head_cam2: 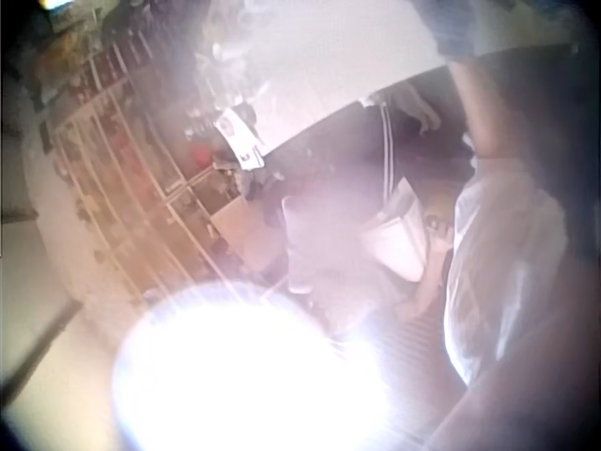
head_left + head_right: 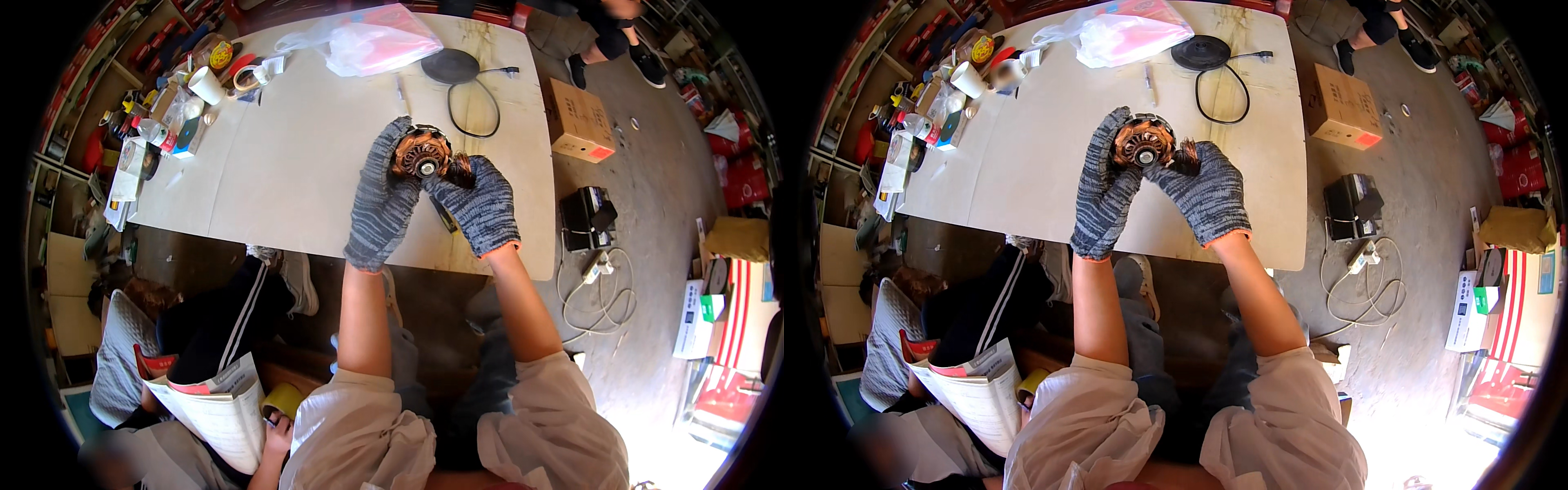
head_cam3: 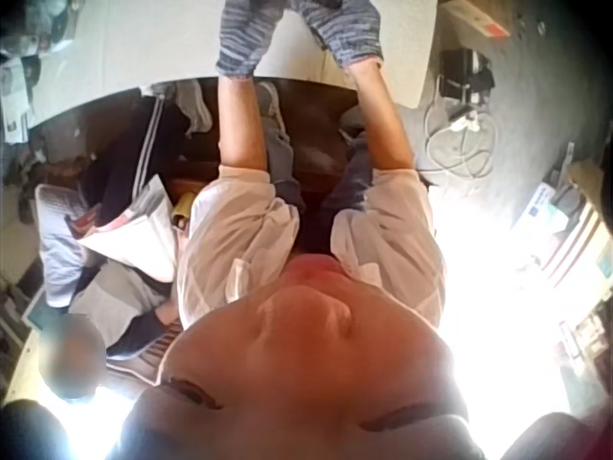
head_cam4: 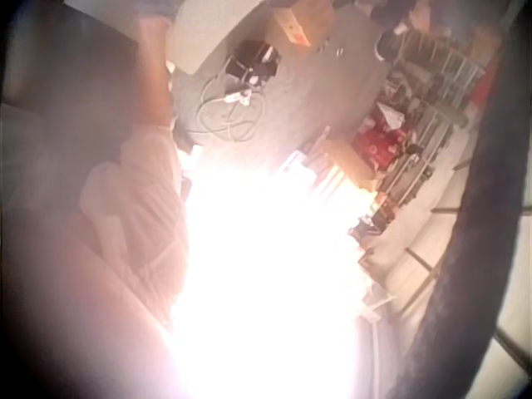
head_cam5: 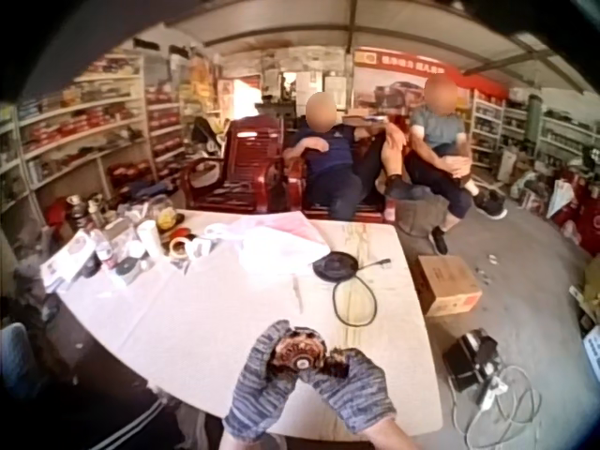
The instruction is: The person uses a screwdriver to manipulate the internal components of a small electric motor stator. They repeatedly insert the tool into the copper windings, rotate the stator, and adjust the position of the wires while seated at a cluttered workbench.
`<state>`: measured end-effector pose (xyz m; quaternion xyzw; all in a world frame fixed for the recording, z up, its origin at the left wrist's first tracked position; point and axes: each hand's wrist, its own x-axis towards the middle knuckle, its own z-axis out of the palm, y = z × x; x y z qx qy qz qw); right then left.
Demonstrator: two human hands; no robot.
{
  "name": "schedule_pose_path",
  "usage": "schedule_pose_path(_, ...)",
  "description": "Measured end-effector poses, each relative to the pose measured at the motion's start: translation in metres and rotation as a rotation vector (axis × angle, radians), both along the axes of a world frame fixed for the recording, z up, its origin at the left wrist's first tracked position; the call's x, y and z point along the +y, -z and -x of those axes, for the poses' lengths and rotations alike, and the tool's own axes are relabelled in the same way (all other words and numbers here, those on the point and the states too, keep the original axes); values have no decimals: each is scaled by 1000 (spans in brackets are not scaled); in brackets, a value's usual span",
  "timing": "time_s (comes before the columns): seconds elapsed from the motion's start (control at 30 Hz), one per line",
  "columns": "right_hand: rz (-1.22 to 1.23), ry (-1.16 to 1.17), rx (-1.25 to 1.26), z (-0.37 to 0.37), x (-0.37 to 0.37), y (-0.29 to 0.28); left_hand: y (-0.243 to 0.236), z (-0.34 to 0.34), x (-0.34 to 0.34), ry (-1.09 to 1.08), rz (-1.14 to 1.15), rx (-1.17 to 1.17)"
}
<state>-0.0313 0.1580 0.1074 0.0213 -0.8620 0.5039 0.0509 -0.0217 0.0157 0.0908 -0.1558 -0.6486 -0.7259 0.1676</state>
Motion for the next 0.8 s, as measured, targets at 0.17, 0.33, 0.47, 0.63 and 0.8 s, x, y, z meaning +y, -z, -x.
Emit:
schedule_pose_path(0.17, 202, 4, -15, 7, 14, 14, 5, 2, 3, 73, -98, 18)
schedule_pose_path(0.33, 493, -10, 30, 14, 25, 25, 10, 4, 1, 95, -197, -99)
schedule_pose_path(0.47, 698, -14, -60, 10, 30, 20, 12, 7, 2, 196, -436, -241)
schedule_pose_path(0.63, 889, 100, 48, 13, 38, 12, 1, 3, -3, 216, -220, -264)
schedule_pose_path(0.8, 960, 142, 66, 24, 52, 8, -5, -9, 5, 265, -121, -226)
